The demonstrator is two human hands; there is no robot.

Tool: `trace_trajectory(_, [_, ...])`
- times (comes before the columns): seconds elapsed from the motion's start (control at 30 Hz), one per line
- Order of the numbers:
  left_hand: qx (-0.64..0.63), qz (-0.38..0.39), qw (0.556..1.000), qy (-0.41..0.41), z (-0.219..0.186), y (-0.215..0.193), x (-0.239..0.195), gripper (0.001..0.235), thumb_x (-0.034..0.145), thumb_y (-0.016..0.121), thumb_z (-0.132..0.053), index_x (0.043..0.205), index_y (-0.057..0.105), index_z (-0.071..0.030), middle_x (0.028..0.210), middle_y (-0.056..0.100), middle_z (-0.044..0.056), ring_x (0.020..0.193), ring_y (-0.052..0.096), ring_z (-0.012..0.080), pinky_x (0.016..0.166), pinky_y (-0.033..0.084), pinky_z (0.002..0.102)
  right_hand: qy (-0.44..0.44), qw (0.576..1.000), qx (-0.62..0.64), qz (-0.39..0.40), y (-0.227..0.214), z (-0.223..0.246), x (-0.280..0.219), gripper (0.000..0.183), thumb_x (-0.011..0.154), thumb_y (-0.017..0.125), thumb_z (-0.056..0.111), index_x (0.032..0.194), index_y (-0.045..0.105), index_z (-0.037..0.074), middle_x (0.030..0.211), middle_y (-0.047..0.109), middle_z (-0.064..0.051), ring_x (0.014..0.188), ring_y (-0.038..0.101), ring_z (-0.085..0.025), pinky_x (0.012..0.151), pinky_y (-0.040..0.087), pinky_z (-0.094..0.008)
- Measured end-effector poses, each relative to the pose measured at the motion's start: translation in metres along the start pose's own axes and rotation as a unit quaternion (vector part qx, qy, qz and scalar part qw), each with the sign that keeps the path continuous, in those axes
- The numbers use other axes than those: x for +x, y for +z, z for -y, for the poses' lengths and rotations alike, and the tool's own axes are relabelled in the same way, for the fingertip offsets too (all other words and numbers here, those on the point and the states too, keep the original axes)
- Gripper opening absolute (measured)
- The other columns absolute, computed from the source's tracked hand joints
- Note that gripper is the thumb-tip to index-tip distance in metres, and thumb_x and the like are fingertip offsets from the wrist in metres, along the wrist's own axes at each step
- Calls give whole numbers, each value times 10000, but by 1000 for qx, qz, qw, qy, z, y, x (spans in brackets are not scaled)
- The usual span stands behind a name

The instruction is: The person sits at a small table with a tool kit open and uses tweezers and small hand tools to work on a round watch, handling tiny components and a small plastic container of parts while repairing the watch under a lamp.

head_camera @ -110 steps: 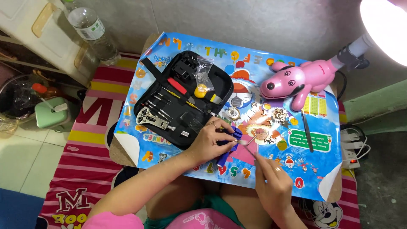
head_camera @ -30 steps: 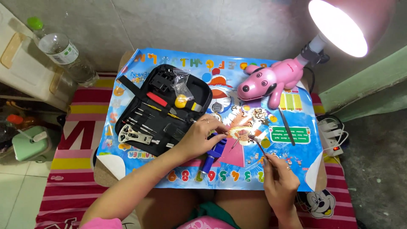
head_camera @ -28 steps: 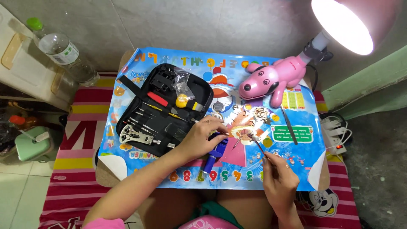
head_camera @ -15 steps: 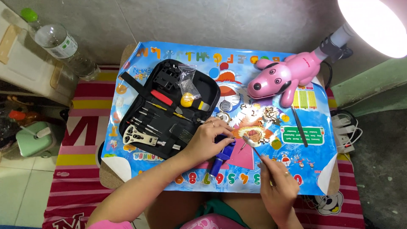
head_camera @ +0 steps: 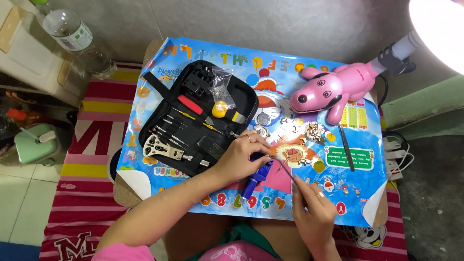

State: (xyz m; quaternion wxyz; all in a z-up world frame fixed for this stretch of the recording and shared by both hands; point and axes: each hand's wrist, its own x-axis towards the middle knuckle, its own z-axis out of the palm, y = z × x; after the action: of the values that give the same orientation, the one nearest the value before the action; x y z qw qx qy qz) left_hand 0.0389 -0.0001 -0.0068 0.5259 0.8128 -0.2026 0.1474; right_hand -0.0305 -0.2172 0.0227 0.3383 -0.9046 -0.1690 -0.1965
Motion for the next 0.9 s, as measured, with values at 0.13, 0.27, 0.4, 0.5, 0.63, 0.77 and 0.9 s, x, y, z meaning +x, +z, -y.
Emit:
trace_trajectory(0.13, [3, 8, 1000, -11, -2, -1, -2, 77, 772, 798, -64, 824, 754, -28, 973, 731, 45, 970, 616, 202, 896, 541, 335, 20, 1000, 15, -17, -4, 7, -4, 250, 821, 722, -135, 1065, 739, -86, 819, 744, -164, 549, 598, -131, 457, 452, -231])
trace_trajectory(0.27, [6, 2, 1000, -3, 1, 1, -1, 90, 753, 809, -26, 829, 765, -47, 968, 729, 37, 957, 619, 197, 876, 549, 322, 20, 999, -5, 32, -1, 2, -1, 258, 826, 727, -113, 1078, 745, -57, 842, 737, -122, 527, 570, -114, 447, 449, -241])
trace_trajectory(0.4, [0, 3, 1000, -6, 0, -1, 0, 83, 766, 804, -46, 835, 758, -36, 984, 732, 42, 974, 606, 198, 895, 539, 329, 13, 1000, 4, 6, -3, 2, -1, 243, 825, 726, -122, 1064, 737, -79, 834, 737, -159, 537, 583, -136, 442, 450, -246])
trace_trajectory(0.5, [-5, 5, 1000, -5, -5, -2, -1, 85, 760, 811, -32, 831, 763, -33, 986, 732, 43, 974, 603, 193, 894, 541, 325, 1, 1000, -4, 13, -4, 1, -2, 258, 826, 727, -120, 1079, 738, -69, 814, 731, -142, 524, 572, -126, 433, 443, -242])
trace_trajectory(0.63, [-6, -1, 1000, 10, -7, -3, 0, 66, 779, 787, -27, 836, 754, -20, 995, 718, 44, 981, 578, 190, 888, 532, 320, -10, 999, 11, -31, -5, 4, -7, 246, 828, 735, -120, 1071, 724, -83, 857, 744, -189, 554, 611, -139, 451, 465, -234])
trace_trajectory(0.77, [-4, -13, 1000, 21, -10, -4, 2, 67, 779, 807, -16, 820, 755, -30, 966, 726, 28, 955, 591, 191, 881, 530, 318, 3, 1000, -1, 10, 0, 0, -4, 254, 819, 729, -114, 1067, 748, -63, 830, 741, -124, 518, 559, -113, 446, 436, -237])
trace_trajectory(0.9, [-4, -5, 1000, 8, -8, -2, -1, 69, 764, 779, -3, 822, 752, -29, 975, 715, 37, 969, 586, 196, 901, 529, 325, 6, 1000, 20, -10, -1, 2, -5, 224, 829, 732, -106, 1052, 730, -78, 814, 729, -140, 559, 576, -128, 461, 441, -235])
